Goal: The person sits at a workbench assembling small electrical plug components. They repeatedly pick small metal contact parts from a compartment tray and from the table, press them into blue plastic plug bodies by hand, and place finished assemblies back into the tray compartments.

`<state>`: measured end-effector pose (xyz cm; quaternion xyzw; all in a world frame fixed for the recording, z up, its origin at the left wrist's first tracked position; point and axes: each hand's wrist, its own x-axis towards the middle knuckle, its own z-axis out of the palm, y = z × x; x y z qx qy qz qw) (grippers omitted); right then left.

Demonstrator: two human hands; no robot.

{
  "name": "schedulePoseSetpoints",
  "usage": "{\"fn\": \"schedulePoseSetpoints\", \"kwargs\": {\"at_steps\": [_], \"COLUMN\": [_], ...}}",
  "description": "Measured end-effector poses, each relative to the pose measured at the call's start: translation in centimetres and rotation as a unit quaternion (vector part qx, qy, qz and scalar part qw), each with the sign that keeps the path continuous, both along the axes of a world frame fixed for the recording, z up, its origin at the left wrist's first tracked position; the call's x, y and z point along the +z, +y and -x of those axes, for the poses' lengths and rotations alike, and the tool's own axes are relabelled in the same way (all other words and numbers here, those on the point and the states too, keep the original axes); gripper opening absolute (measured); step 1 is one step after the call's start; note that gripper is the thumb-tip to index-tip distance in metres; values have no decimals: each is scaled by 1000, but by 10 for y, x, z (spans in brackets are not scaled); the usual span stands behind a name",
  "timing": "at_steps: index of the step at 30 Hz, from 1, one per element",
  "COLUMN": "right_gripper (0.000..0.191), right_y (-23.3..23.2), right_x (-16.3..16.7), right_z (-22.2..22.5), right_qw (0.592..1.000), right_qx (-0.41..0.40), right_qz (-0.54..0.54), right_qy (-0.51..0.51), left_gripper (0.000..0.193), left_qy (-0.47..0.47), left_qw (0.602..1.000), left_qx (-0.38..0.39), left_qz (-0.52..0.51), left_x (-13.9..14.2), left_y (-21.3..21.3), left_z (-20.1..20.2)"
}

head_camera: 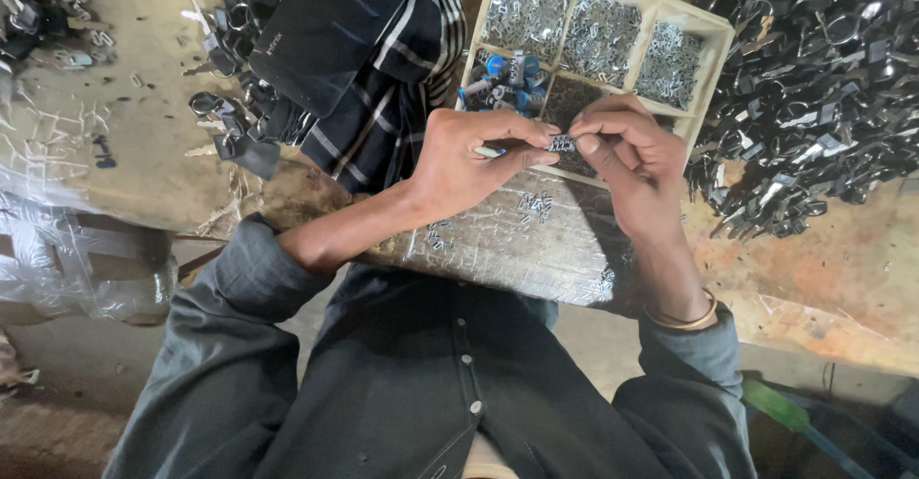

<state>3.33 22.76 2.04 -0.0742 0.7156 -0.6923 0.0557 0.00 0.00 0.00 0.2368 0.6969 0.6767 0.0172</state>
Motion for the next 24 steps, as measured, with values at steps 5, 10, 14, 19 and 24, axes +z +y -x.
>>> {"fn": "schedulePoseSetpoints", "kwargs": {"at_steps": [5, 10, 14, 19, 24], "right_gripper": [14, 16, 17, 22, 18], "right_y": [-8, -10, -5, 2, 36], "right_x": [10, 19, 27, 30, 39], "right_z": [1, 3, 3, 10, 5], "right_qw": [1000, 970, 965, 922, 900], "right_qx": [-15, 5, -12, -59, 8], "right_qz": [-19, -206, -237, -343, -411], "right_qy": [-15, 131, 108, 171, 141], "left_gripper": [17, 18, 17, 16, 17], "left_qy": [-2, -5, 6, 12, 10], "left_qw": [1000, 1000, 1000, 1000, 1000], "left_qx": [8, 6, 6, 2, 2], "left_qz": [16, 29, 28, 10, -4], "left_x": [1, 0, -2, -1, -3], "left_y": [0, 0, -1, -1, -2], "left_z": [0, -1, 0, 0, 2]}}
